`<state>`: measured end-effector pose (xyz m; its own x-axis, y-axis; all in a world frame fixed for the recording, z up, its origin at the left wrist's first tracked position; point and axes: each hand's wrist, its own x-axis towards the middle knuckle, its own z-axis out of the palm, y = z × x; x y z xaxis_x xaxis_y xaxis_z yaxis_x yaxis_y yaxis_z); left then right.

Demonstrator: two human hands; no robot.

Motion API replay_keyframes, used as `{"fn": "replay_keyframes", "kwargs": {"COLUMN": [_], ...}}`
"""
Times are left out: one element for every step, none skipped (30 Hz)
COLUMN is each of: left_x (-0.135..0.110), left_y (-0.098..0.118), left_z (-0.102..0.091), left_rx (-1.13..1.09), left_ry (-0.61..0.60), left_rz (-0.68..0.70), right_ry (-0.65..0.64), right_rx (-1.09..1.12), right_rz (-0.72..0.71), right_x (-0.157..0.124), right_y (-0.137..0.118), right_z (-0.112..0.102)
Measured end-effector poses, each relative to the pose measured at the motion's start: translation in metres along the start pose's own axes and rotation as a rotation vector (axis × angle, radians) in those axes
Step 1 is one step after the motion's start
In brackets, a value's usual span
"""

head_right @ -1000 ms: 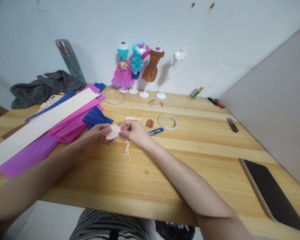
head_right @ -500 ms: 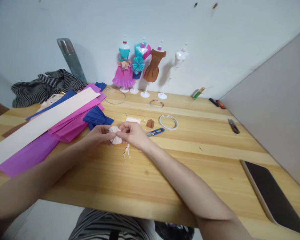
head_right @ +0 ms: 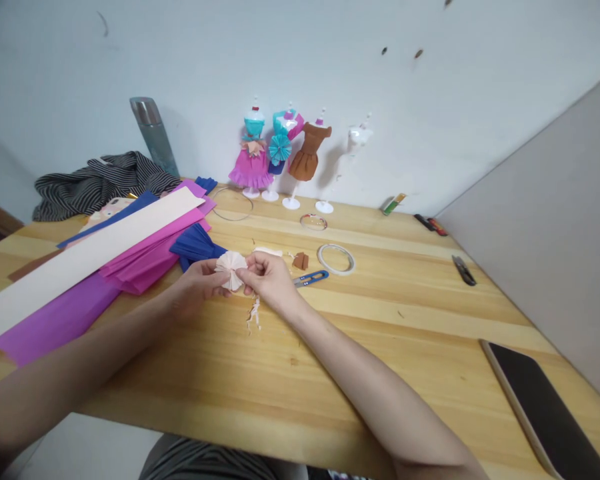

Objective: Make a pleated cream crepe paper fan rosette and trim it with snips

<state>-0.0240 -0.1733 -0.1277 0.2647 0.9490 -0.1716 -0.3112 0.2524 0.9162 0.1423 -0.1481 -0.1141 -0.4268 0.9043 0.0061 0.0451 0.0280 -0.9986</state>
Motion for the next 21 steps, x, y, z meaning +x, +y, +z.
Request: {"fn": "replay_keyframes", "kwargs": {"left_x": [-0.001, -0.001, -0.002, -0.001, -0.001, 0.000, 0.001, 0.001, 0.002, 0.002, 0.002, 0.002, 0.001, 0.000, 0.000, 0.000, -0.001, -0.001, -0.001, -0.002, -0.002], "left_y": [0.000, 0.001, 0.001, 0.002, 0.002, 0.002, 0.002, 0.002, 0.002, 0.002, 0.002, 0.002, 0.003, 0.003, 0.004, 0.005, 0.006, 0.006, 0.006, 0.007, 0.007], "left_z": [0.001, 0.002, 0.002, 0.001, 0.000, -0.002, -0.003, -0.005, -0.005, -0.005, -0.005, -0.004, -0.003, -0.002, -0.001, 0.000, 0.001, 0.002, 0.003, 0.004, 0.005], "left_rx": [-0.004, -0.012, -0.019, -0.020, -0.015, -0.005, 0.010, 0.025, 0.035, 0.038, 0.034, 0.027, 0.020, 0.012, 0.005, -0.005, -0.018, -0.033, -0.051, -0.070, -0.090], "left_ry": [0.022, 0.041, 0.055, 0.067, 0.079, 0.087, 0.093, 0.095, 0.095, 0.088, 0.081, 0.074, 0.071, 0.074, 0.079, 0.090, 0.104, 0.120, 0.140, 0.162, 0.186], "left_rz": [0.017, 0.034, 0.047, 0.058, 0.066, 0.069, 0.069, 0.066, 0.060, 0.052, 0.047, 0.044, 0.040, 0.037, 0.029, 0.018, 0.002, -0.016, -0.033, -0.048, -0.057], "right_ry": [-0.019, -0.034, -0.045, -0.054, -0.042, -0.044, -0.056, -0.059, -0.072, -0.090, -0.124, -0.137, -0.155, -0.190, -0.229, -0.262, -0.264, -0.237, -0.202, -0.163, -0.134], "right_rx": [-0.021, -0.049, -0.092, -0.159, -0.253, -0.404, -0.585, -0.764, -0.914, -1.042, -1.153, -1.258, -1.339, -1.394, -1.421, -1.418, -1.410, -1.411, -1.422, -1.444, -1.466], "right_rz": [-0.005, -0.017, -0.042, -0.073, -0.120, -0.171, -0.191, -0.199, -0.193, -0.174, -0.138, -0.107, -0.091, -0.089, -0.099, -0.113, -0.131, -0.144, -0.144, -0.142, -0.136], "right_x": [-0.001, -0.002, -0.002, -0.003, -0.003, -0.004, -0.004, -0.004, -0.004, -0.004, -0.005, -0.007, -0.009, -0.012, -0.015, -0.019, -0.023, -0.027, -0.030, -0.033, -0.036], "right_y": [-0.001, -0.002, -0.006, -0.011, -0.017, -0.024, -0.032, -0.039, -0.045, -0.049, -0.051, -0.050, -0.046, -0.040, -0.032, -0.023, -0.013, -0.004, 0.004, 0.009, 0.013], "right_z": [0.000, -0.001, -0.005, -0.010, -0.019, -0.029, -0.041, -0.053, -0.065, -0.076, -0.085, -0.093, -0.099, -0.103, -0.105, -0.107, -0.108, -0.109, -0.110, -0.110, -0.110]}}
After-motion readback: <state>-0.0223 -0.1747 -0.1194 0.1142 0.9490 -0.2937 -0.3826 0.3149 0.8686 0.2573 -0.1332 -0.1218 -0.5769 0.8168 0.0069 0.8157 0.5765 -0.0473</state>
